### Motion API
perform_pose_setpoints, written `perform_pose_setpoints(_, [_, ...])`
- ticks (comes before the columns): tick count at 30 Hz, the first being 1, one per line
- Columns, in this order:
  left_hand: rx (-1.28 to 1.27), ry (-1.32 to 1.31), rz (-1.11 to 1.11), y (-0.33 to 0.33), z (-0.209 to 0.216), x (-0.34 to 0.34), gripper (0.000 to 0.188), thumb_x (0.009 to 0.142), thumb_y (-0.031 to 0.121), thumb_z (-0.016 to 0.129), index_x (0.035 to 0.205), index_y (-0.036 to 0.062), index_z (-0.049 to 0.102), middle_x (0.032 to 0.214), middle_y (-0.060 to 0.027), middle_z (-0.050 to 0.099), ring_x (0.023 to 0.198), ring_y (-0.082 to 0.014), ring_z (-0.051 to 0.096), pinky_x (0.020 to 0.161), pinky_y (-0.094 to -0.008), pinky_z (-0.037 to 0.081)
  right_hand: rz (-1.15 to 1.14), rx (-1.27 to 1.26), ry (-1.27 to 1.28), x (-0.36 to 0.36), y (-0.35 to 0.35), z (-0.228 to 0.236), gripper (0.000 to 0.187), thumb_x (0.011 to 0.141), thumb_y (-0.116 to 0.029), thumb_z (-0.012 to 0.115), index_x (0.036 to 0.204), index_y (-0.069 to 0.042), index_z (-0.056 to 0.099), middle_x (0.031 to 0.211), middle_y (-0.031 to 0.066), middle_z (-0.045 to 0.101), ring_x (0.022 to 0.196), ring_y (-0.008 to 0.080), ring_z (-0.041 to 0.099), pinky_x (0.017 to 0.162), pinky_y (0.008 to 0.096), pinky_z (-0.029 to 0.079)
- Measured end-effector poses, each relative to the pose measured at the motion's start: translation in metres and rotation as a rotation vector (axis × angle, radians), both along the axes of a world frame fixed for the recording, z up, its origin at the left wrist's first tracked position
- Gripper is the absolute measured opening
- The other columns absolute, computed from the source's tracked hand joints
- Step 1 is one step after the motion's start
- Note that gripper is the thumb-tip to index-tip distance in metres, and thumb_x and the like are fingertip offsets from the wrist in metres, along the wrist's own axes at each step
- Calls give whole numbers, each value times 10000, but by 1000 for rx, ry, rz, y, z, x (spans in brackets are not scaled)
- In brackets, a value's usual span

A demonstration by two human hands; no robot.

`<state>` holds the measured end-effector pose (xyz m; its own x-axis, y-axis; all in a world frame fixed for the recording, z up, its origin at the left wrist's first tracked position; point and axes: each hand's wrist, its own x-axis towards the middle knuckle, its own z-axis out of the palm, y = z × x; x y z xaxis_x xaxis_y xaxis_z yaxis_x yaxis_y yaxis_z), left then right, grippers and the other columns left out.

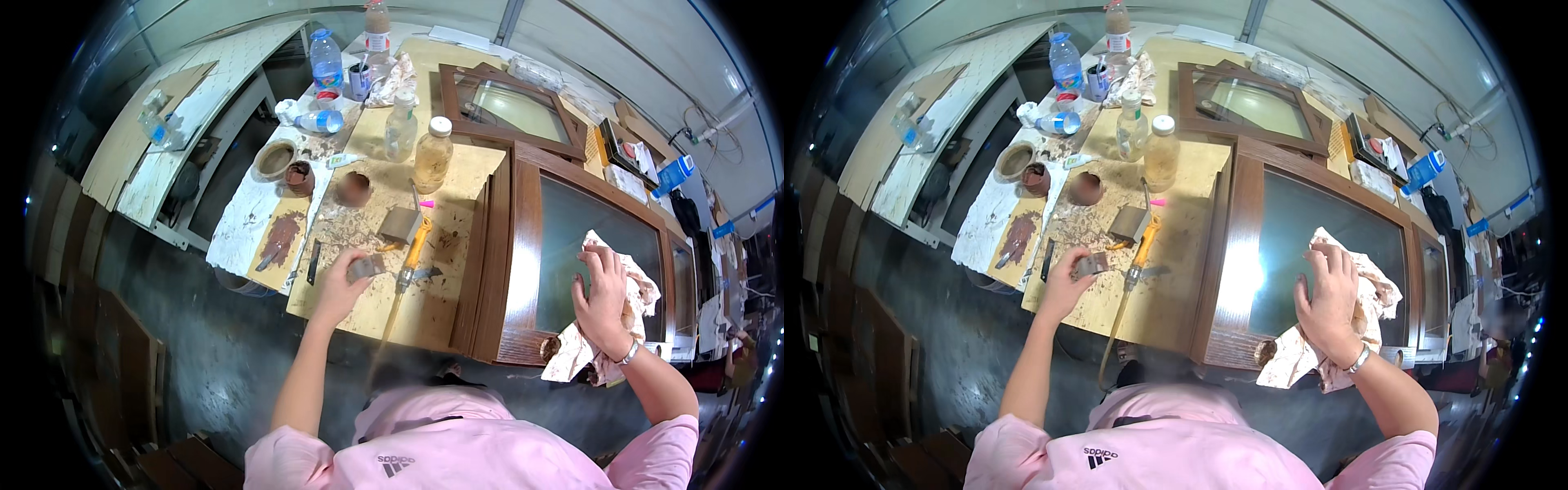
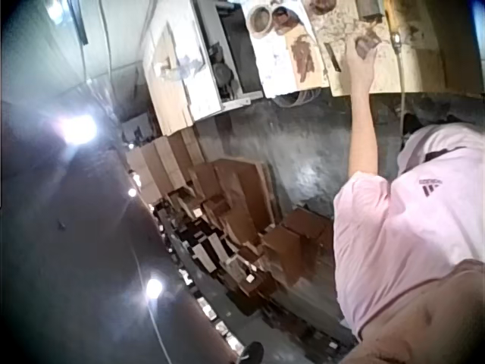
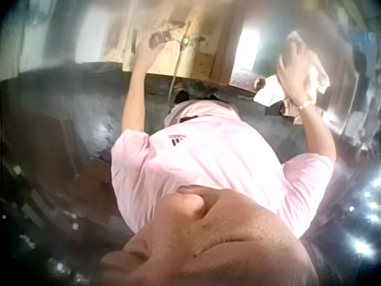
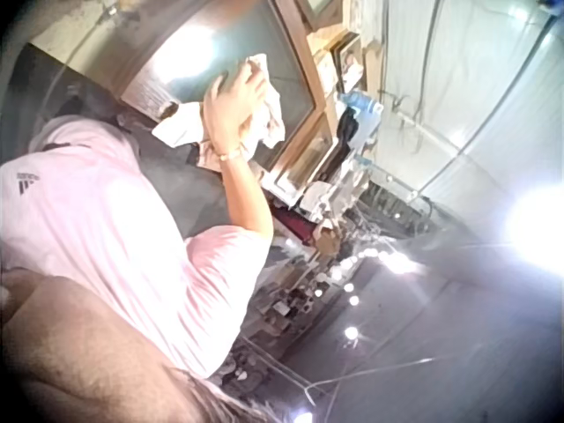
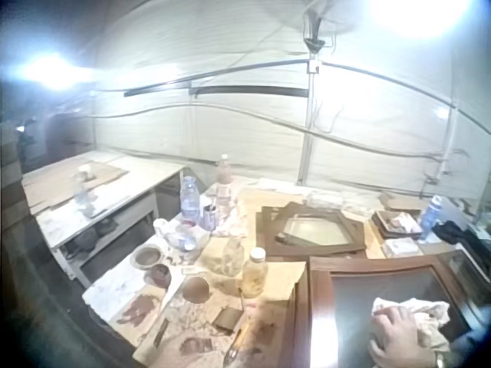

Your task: The person polishes the wood frame and glass of a cabinet door using a cloth and a sanding block, then applies adhesive or filler to joints using a small tool.

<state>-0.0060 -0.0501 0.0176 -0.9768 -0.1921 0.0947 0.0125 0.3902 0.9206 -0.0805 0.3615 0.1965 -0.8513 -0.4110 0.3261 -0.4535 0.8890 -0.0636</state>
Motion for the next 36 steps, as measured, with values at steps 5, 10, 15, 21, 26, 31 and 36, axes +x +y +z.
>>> perform_pose_setpoints(5, [911,-69,145,-30,15,28,346,935,65,674,1267,34,582,1155,-49,650,959,-135,629,819,-272,527,-32,0,-23,0,-3,0,314,781,-59,633,1088,-16,584,1171,153,558,1135,351,511,979,461,399])
perform_pose_setpoints(10, [883,84,443,-135,6,28,347,989,71,581,1331,13,569,1128,-72,659,922,-114,613,773,-256,490,-60,5,-32,2,-4,1,311,777,-49,625,1084,-17,582,1171,153,558,1132,356,509,977,464,398])
perform_pose_setpoints(15, [98,42,529,-189,-14,-8,408,906,-32,602,1310,0,561,1211,-84,614,992,-143,610,849,-313,491,-53,3,-44,0,-10,3,309,768,-39,611,1073,-10,577,1166,157,556,1113,356,510,961,466,402])
perform_pose_setpoints(21, [-656,26,406,-178,-32,-22,512,764,-52,706,1251,84,626,1017,-192,615,936,-378,621,832,-437,496,-52,-7,-32,0,-12,5,305,748,-29,599,1050,-2,566,1147,163,554,1089,361,518,946,461,412])
perform_pose_setpoints(26, [-498,-39,466,-180,-26,-27,488,782,-59,698,1241,90,624,1011,-187,599,946,-381,598,844,-452,477,-84,-16,-55,1,-12,5,303,745,-27,596,1046,-1,563,1142,160,556,1086,359,521,941,453,416])
perform_pose_setpoints(31, [-381,21,528,-179,-23,-28,493,774,-85,688,1230,92,622,1047,-209,633,1009,-404,604,872,-478,476,-84,-12,-39,1,-13,4,295,753,-33,594,1044,-2,562,1145,160,559,1089,358,522,938,451,417])
perform_pose_setpoints(36, [-540,-67,515,-186,-22,-27,500,763,-73,696,1223,111,630,1032,-196,642,994,-407,605,858,-475,475,-79,2,-30,1,-14,6,288,757,-39,598,1040,-3,560,1151,160,560,1088,360,523,936,455,417])
